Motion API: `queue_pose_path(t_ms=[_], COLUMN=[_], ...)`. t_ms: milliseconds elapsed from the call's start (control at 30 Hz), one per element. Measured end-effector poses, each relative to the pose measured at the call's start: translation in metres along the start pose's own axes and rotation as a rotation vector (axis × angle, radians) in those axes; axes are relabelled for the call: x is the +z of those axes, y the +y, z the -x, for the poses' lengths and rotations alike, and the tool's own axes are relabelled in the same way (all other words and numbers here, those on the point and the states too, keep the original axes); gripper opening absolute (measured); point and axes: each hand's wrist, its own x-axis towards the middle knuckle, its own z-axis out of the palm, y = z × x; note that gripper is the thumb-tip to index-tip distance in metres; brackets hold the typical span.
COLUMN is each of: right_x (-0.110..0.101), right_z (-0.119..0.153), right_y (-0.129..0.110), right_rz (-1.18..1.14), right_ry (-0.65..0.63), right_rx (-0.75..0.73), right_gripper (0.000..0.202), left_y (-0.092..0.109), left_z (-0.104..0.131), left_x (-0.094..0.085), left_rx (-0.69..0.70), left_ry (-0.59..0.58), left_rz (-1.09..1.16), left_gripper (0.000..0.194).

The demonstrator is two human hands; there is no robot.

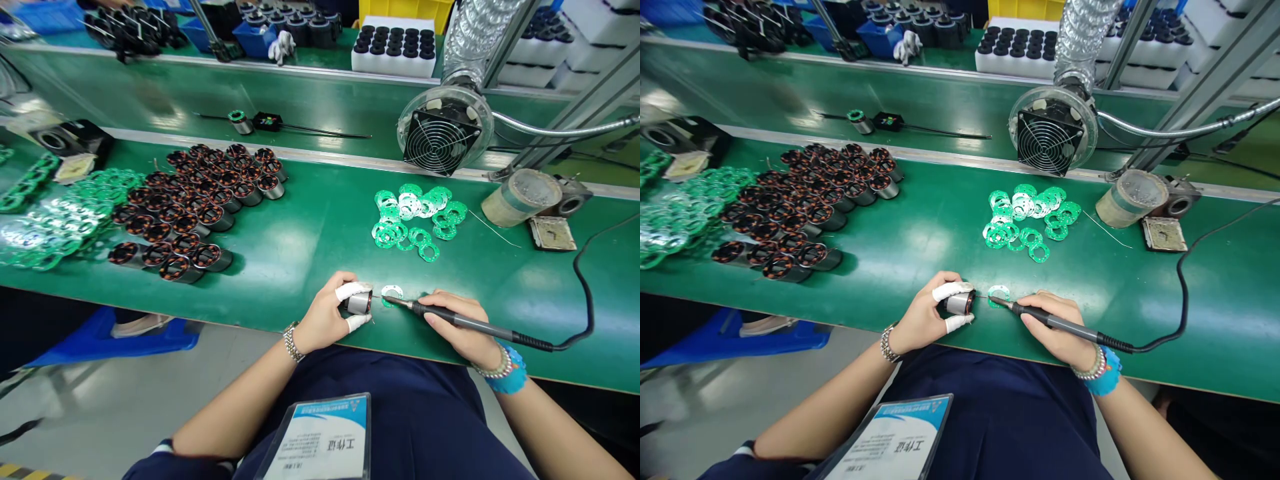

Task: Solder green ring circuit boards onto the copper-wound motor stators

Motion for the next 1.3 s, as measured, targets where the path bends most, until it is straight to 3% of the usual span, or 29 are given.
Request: queue_pose_path(t_ms=[733, 1300], right_x=[0.0001, -0.0005], right_z=[-0.0002, 0.0052], right_y=[0.0001, 0.0057], right_rz=[-0.038, 0.011], right_ry=[-0.016, 0.12], right_rx=[-0.054, -0.055], right_gripper=[0.014, 0.021], left_y=[-0.0019, -0.0039], left_z=[-0.0002, 0.0004], left_x=[0.0011, 0.0028], left_rx=[0.001, 0.029], left_ry=[0.01, 0.018], left_rz=[0.008, 0.0], left_gripper=[0.04, 0.041])
